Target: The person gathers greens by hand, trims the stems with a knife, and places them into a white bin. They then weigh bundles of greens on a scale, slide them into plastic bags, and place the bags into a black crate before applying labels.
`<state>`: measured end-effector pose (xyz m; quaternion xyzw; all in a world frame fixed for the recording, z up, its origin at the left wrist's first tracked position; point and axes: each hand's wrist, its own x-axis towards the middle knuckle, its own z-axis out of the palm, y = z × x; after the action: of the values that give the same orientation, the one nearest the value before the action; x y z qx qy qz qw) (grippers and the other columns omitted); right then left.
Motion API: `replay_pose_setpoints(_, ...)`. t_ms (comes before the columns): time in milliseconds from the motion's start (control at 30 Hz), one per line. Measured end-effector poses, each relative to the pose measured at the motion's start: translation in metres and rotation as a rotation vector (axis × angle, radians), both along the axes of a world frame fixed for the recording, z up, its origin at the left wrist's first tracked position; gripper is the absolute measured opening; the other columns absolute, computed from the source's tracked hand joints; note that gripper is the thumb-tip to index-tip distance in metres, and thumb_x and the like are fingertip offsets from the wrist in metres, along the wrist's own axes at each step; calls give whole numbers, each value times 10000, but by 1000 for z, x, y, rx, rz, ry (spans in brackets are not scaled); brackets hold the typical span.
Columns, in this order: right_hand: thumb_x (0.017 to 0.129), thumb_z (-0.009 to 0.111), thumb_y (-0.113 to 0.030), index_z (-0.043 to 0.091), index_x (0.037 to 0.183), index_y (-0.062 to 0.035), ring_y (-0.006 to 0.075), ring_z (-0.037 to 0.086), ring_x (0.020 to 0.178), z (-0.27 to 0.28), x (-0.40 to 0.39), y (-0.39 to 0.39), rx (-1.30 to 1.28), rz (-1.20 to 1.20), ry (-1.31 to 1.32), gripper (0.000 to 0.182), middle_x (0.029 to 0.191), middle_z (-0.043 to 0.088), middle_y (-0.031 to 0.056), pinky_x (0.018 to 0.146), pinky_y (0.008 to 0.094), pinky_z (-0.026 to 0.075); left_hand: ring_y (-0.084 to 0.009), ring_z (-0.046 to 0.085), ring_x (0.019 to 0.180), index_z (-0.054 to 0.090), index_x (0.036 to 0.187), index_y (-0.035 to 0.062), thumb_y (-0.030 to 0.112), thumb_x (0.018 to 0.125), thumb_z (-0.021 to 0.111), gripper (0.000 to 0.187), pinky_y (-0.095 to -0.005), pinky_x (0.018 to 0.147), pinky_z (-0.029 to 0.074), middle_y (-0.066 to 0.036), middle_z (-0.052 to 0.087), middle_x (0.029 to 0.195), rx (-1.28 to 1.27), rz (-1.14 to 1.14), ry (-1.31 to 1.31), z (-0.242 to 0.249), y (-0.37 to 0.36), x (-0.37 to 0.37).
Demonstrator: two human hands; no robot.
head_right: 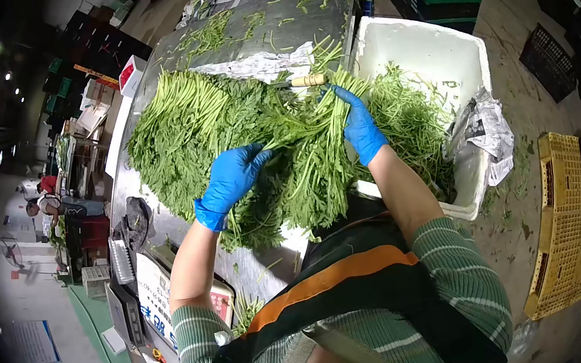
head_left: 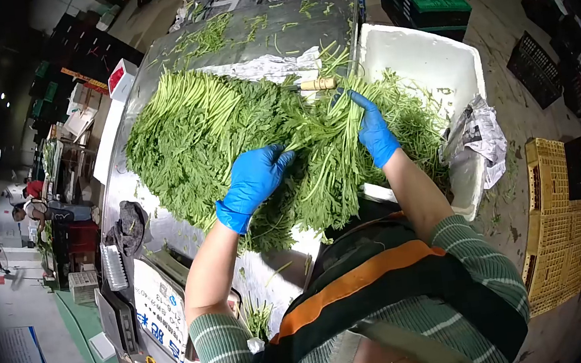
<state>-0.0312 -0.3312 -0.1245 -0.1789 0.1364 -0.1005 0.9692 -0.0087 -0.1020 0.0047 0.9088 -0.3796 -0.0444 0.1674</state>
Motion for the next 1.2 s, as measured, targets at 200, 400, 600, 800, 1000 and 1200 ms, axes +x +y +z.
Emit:
replay_pose_setpoints(200, 746, 605, -204, 580, 1038, -59, 187, 554, 917, -9, 2, -4, -129, -1, 172, 328, 999, 597, 72, 858, 320, 419, -347, 584, 666, 626, 910, 19, 382, 827, 518, 388, -378, 591, 459, -193, 601, 730, -95, 113, 186, -13, 16, 2)
replay_pose_setpoints(400, 691, 648, -310, 522, 1133, -70, 196, 506, 986, 14, -3, 7, -206, -14, 199, 518, 1095, 544, 84, 904, 308, 368, -308, 604, 658, 630, 896, 27, 348, 822, 546, 340, -341, 583, 465, -171, 610, 735, -148, 231, 170, -7, 28, -5)
replay_pose_setpoints(600, 723, 638, -355, 494, 1169, -49, 185, 510, 1004, 20, -7, 7, -293, 20, 171, 559, 1116, 537, 86, 896, 301, 377, -193, 562, 494, 626, 885, 20, 285, 833, 555, 279, -284, 494, 431, -111, 585, 589, -227, 320, 186, 14, 21, -2)
replay_pose_setpoints(800, 739, 638, -327, 505, 1156, -52, 182, 519, 984, 23, -9, 6, -269, 17, 146, 517, 1088, 546, 83, 867, 287, 404, -126, 553, 495, 627, 897, -2, 253, 820, 583, 270, -251, 490, 428, -87, 604, 602, -301, 361, 335, 22, 27, 2)
replay_pose_setpoints(1000, 734, 620, -283, 552, 1097, -58, 179, 531, 951, 11, 4, 9, -284, -58, 176, 433, 1064, 557, 87, 852, 299, 418, -289, 564, 549, 654, 851, 80, 248, 792, 583, 192, -365, 512, 439, -137, 591, 638, -76, 137, -226, 35, 28, -11)
replay_pose_setpoints(1200, 735, 598, -264, 560, 1060, -62, 184, 572, 836, 24, -2, 14, -182, -86, 206, 385, 962, 585, 91, 786, 302, 464, -222, 570, 504, 651, 865, 66, 165, 789, 593, 138, -307, 474, 426, -104, 589, 591, -151, 267, -94, 66, 61, -19)
